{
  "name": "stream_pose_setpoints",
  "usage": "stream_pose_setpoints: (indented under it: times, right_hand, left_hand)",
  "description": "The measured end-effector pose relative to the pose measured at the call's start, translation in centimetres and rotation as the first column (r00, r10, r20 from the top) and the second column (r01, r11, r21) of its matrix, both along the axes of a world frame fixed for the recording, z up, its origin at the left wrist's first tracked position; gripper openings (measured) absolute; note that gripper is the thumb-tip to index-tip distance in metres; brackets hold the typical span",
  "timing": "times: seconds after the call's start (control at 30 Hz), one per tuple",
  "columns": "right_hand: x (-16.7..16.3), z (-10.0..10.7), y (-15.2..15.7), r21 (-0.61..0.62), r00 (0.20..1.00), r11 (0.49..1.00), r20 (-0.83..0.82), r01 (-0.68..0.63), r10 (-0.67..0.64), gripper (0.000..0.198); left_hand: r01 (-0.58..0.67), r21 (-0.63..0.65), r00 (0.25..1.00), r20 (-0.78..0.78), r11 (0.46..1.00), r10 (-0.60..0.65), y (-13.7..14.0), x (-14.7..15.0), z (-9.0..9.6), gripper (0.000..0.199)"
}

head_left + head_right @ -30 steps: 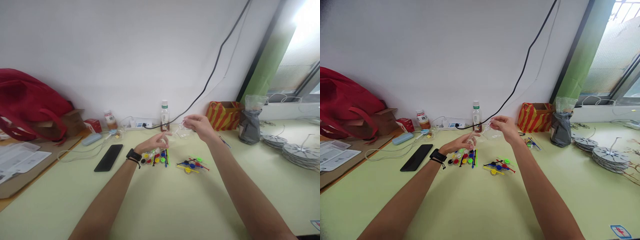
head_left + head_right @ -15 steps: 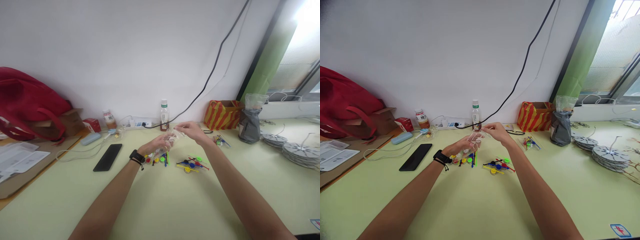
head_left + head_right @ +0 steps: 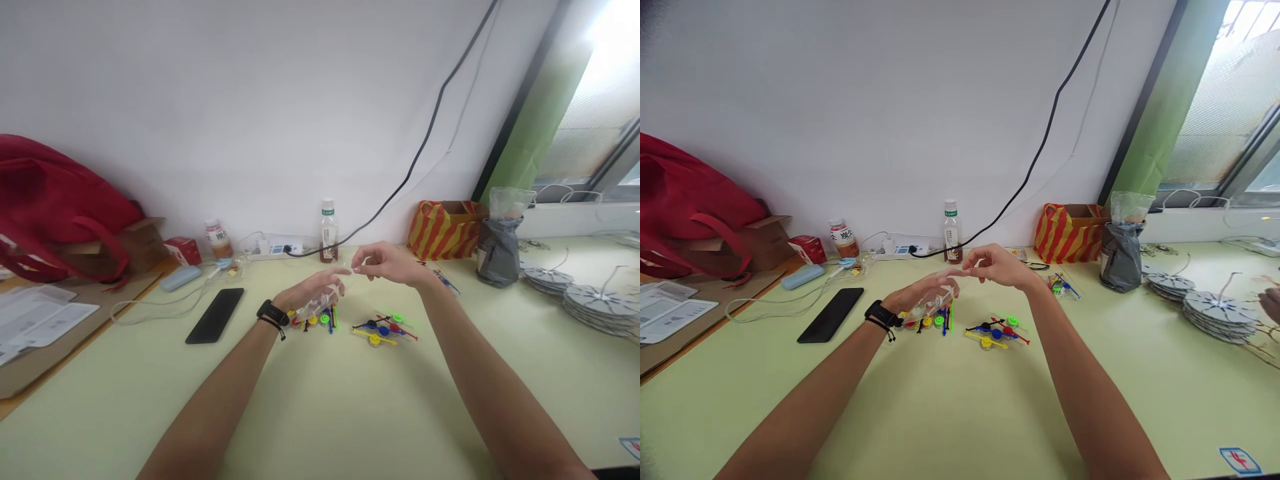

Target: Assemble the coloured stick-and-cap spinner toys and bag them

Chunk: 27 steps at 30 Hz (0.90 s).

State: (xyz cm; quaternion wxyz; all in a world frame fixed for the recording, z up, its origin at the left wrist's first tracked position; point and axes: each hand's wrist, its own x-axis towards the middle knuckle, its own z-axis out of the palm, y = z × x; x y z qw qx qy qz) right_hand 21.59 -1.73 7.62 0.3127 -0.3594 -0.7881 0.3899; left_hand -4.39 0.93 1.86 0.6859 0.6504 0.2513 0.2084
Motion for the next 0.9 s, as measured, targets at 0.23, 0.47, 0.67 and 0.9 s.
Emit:
stream_pose_setpoints:
  times: [0.23, 0.47, 0.67, 0.9]
  right_hand:
    - [0.5, 0.2, 0.1, 0.09, 0.978, 0.984, -0.153, 0.156, -0.141, 0.033]
    - [6.3, -2.1, 2.2, -0.094, 0.844, 0.934, 0.466, 0.345, -0.265, 0.027]
    - [6.9, -5.2, 3.5, -0.462, 0.559, 0.847, 0.788, 0.262, 0.257, 0.035]
    - [5.9, -6.2, 4.0, -0.475, 0.563, 0.855, 0.773, 0.21, 0.291, 0.034]
  left_hand:
    - [0.024, -0.4, 0.999, 0.049, 0.916, -0.005, 0.3, 0.8, -0.2, 0.075]
    - [-0.187, -0.4, 0.97, 0.067, 0.897, 0.232, 1.9, 0.2, -1.0, 0.043]
    - [-0.283, -0.381, 0.929, 0.121, 0.88, 0.35, 2.3, 0.1, -1.5, 0.026]
    - [-0.304, -0.151, 0.949, 0.04, 0.941, 0.313, 1.9, -0.4, -1.2, 0.043]
